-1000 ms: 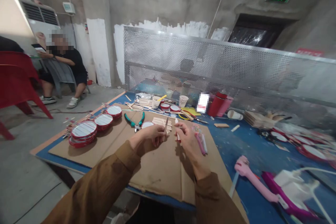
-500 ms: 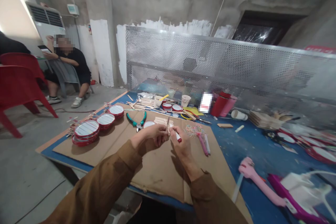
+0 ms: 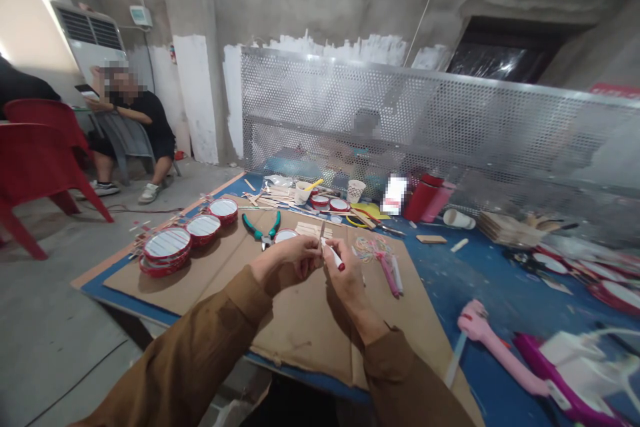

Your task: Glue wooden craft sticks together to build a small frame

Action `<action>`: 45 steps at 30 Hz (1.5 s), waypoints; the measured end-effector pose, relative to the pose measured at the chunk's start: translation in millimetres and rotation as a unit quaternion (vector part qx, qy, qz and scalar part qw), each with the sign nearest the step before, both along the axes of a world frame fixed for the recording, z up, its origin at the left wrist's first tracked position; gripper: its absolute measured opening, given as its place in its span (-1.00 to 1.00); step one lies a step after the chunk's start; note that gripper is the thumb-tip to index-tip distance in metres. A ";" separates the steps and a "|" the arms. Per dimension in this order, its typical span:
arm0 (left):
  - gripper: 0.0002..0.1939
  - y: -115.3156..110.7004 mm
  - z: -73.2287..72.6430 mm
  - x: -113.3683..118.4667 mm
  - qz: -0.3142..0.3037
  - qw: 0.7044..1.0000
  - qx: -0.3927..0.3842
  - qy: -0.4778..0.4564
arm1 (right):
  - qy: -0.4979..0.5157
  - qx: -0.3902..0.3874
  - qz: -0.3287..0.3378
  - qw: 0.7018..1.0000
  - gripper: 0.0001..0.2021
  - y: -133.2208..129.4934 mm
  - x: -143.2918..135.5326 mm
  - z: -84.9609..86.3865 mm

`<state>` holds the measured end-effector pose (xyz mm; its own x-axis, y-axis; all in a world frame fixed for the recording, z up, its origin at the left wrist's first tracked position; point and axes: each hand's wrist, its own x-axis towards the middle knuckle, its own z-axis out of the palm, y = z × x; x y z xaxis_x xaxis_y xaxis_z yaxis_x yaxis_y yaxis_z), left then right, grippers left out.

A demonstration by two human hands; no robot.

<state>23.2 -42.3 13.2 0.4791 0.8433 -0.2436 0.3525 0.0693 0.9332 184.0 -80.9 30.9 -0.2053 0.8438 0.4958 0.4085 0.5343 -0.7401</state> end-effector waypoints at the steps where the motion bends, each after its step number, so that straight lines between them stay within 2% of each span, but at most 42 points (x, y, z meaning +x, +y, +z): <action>1: -0.92 -0.6 0.7 0.3 0.002 1.000 0.000 0.003 | -0.001 -0.001 0.000 1.000 -0.72 0.4 0.0 -0.3; 9: -0.94 -5.1 6.5 0.7 0.012 1.000 -0.008 0.002 | -0.007 -0.007 -0.008 1.000 -0.69 2.6 0.5 -3.6; 15: -0.94 -6.5 7.9 -1.1 0.003 1.000 -0.022 0.017 | -0.005 0.005 -0.057 0.998 -0.73 6.3 3.6 -6.8; 25: -0.89 -2.6 4.4 0.2 -0.004 1.000 -0.010 0.023 | -0.011 -0.001 -0.012 1.000 -0.68 -1.1 -0.2 -0.5; 33: -0.88 3.5 -5.9 -2.0 -0.009 1.000 -0.015 0.005 | -0.007 -0.016 -0.004 1.000 -0.71 0.1 -0.7 -1.1; 45: -0.91 -3.8 7.4 -0.4 -0.005 1.000 -0.019 0.017 | -0.009 -0.019 -0.010 1.000 -0.68 -1.4 -0.5 0.9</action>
